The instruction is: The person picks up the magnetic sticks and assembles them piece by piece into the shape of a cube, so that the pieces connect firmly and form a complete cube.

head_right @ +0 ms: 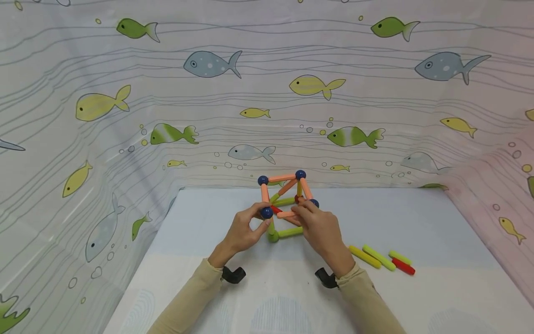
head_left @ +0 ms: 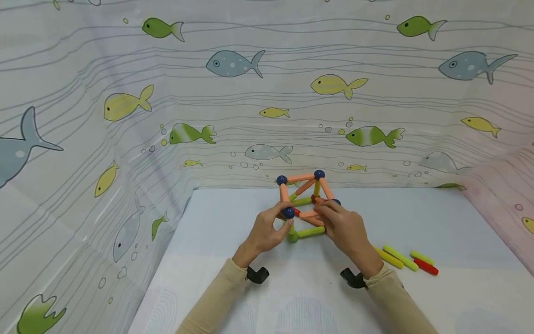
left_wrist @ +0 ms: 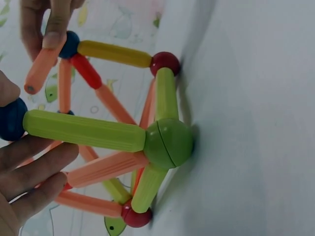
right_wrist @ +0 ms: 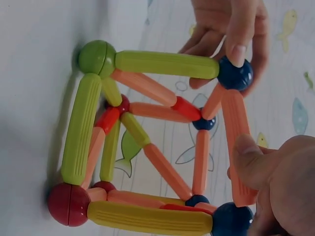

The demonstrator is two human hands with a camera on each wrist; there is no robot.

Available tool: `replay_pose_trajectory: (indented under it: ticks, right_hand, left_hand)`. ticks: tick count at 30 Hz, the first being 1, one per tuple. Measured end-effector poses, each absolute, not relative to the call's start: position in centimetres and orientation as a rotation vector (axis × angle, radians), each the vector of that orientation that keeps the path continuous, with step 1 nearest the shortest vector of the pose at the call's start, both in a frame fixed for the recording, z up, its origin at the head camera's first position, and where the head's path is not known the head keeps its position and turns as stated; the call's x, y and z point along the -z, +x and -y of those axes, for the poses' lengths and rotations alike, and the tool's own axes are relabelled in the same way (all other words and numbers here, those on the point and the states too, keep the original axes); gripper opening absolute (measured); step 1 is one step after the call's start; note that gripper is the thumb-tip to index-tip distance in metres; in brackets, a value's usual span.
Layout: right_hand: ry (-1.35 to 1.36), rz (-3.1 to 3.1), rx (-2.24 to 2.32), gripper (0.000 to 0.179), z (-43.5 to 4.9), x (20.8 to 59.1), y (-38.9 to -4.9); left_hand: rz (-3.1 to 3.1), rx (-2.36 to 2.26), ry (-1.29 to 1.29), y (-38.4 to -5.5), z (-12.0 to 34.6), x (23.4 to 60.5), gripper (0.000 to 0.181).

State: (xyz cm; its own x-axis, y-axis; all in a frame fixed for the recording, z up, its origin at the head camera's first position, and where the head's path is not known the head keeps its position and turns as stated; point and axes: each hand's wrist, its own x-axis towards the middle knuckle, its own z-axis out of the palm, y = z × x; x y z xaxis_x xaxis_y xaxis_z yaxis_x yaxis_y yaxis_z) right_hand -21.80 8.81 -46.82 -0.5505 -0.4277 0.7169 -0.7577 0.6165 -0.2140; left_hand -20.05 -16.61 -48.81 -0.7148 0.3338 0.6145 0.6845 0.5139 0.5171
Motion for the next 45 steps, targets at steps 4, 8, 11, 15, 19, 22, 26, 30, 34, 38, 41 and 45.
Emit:
replay_pose_trajectory:
  ticks: [4,8,11,15,19,22,26,30,34,38,41,45]
  right_hand:
    - [0.903,2.209,-0.67,0.024,-8.3,46.9,-22.0]
    - [0.899,2.192,-0.686,0.025,-7.8,47.0,-22.3]
    - [0.89,2.193,-0.663,0.024,-7.6,47.1,-22.5]
    - [0.872,2.201,-0.624,0.025,-7.3,47.1,-22.5]
    - [0.904,2.187,-0.64,0.035,-7.3,47.0,-22.4]
    - [0.951,2.148,-0.716,0.043,-7.8,46.6,-22.6]
    - [0.891,2.12,-0.851,0.052,-10.0,45.9,-23.3]
    - [0.794,2.281,-0.945,0.068,-12.5,45.9,-24.2]
    - [0.882,2.522,-1.056,0.076,-13.6,46.5,-25.0]
    - [0.958,2.6,-1.153,0.07,-13.6,47.1,-25.5]
    - [0.967,2.59,-1.182,0.066,-13.5,47.3,-25.6]
    - [0.982,2.585,-1.191,0.062,-13.5,47.4,-25.5]
  left_hand:
    - [2.318,1.085,-0.85,-20.2,16.7,48.9,0.039]
    - [2.303,1.088,-0.86,-20.4,16.6,49.1,0.038]
    - [2.309,1.087,-0.848,-20.5,16.5,49.2,0.038]
    - [2.323,1.088,-0.828,-20.4,16.4,49.2,0.039]
    - [2.328,1.088,-0.816,-20.3,16.3,49.0,0.039]
    - [2.334,1.083,-0.809,-20.2,16.2,49.1,0.038]
    - [2.339,1.078,-0.798,-20.2,16.1,49.1,0.039]
    - [2.337,1.063,-0.797,-20.2,15.9,49.4,0.044]
    - [2.343,1.04,-0.799,-20.2,15.7,49.6,0.049]
    - [2.347,1.051,-0.791,-20.1,15.6,49.7,0.051]
    - [2.356,1.055,-0.784,-20.0,15.5,49.7,0.052]
    - [2.379,1.043,-0.775,-19.9,15.5,49.8,0.062]
